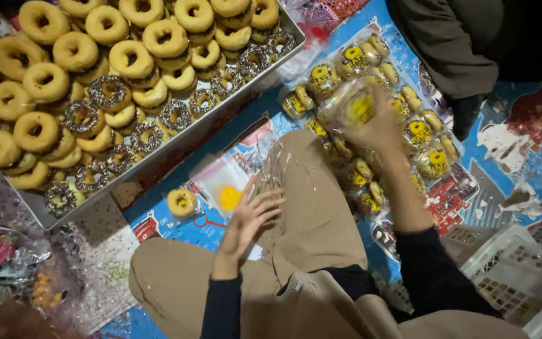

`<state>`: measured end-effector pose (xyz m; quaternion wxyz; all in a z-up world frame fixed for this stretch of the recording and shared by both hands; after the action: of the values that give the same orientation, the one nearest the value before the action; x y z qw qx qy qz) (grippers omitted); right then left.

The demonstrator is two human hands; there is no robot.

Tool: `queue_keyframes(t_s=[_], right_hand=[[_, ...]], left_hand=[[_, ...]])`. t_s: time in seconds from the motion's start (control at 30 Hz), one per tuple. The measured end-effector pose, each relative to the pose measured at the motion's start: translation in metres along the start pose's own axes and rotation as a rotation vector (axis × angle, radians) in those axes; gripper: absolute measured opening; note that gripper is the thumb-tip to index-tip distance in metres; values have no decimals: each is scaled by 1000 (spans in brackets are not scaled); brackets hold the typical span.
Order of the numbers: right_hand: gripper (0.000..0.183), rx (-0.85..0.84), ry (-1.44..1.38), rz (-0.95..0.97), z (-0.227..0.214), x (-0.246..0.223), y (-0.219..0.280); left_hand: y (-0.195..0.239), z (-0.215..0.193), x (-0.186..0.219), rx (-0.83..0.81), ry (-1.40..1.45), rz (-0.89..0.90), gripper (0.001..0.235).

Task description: The person sits on the floor and repeatedly picks up donuts from a metal tray, places them into clear plastic bags, and sets the filled bags aside. The person handles both plain and chocolate-sprinkled donuts throughout the clip.

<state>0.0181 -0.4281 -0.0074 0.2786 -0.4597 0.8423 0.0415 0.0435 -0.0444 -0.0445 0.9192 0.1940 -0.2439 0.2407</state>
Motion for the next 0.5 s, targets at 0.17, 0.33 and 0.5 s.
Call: queue_keyframes(t_s=[0.17, 0.33, 0.5], right_hand=[[112, 247, 205, -91, 4, 148, -172], [113, 27, 189, -110, 69, 197, -224], [91, -283, 57, -63, 93, 196, -243]], left_hand=[[29, -57, 32, 230, 9, 215, 98], [50, -140, 50, 987, -658, 456, 69], [45, -167, 79, 701, -1860, 96, 129]])
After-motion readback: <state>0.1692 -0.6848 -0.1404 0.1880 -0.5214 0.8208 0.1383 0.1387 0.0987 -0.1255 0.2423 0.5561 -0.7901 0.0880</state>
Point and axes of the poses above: each hand's wrist, its own y-axis away from the middle knuckle, its own z-axis out of the palm, x = y × z, the point moved 2 cm from there along -y, towards the middle knuckle, and after that the axes turned 7 degrees about y, right-handed, at the moved point
